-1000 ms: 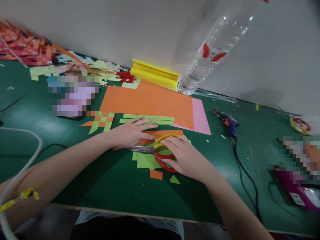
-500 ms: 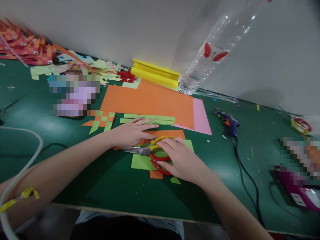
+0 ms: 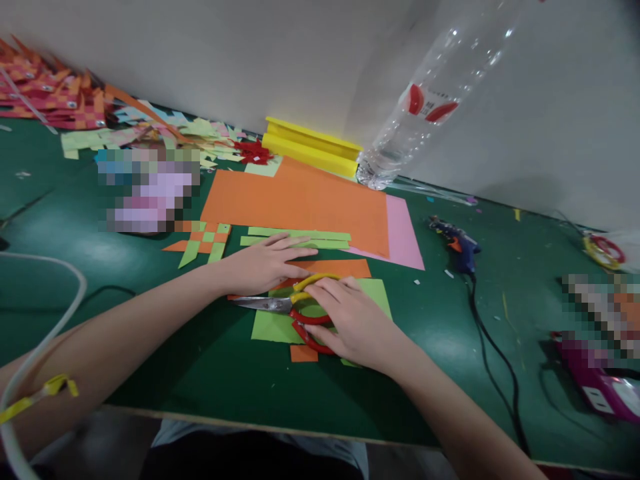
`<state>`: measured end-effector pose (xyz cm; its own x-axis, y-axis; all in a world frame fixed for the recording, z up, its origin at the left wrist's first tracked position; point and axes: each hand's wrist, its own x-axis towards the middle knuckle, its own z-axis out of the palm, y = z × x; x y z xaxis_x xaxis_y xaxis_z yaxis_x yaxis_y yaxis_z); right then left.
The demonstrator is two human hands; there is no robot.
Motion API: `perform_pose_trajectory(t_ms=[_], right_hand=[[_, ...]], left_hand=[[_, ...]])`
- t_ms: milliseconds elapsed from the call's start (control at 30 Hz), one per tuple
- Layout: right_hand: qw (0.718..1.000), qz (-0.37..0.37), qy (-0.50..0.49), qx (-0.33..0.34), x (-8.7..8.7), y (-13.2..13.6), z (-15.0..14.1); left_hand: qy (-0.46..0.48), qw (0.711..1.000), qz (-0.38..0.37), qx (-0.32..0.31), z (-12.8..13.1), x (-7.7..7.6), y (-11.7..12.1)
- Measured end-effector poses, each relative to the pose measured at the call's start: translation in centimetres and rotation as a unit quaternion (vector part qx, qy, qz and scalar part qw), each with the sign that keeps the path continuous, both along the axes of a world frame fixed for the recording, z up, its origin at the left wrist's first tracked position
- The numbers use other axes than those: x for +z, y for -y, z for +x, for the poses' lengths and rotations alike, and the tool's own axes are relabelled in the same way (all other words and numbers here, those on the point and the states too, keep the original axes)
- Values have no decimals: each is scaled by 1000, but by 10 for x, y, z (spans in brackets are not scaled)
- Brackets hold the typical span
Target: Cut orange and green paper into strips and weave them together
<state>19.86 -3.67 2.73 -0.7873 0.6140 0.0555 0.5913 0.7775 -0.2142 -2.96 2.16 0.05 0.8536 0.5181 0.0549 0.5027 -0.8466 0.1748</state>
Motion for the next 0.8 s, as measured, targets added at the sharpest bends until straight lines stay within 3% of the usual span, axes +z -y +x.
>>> perform_pose_trajectory(t_ms=[167, 267, 433, 533, 633, 800], right_hand=[[1000, 4, -2, 25, 2, -1, 0], [999, -40, -24, 19, 8, -2, 4], [993, -104, -52, 8, 19, -12, 36], [994, -56, -82, -48, 18, -26, 67], [986, 39, -92, -136, 8, -43, 91], [916, 195, -100, -337, -14, -60, 101]], left_hand=[[19, 1000, 5, 1, 0, -3, 0], [31, 1000, 2, -3, -1, -5, 0], [63, 998, -16, 6, -3, -6, -3], [97, 995, -26, 17, -3, -7, -3], [120, 992, -34, 36, -2, -7, -2], [125, 992, 16, 19, -3, -3, 1]])
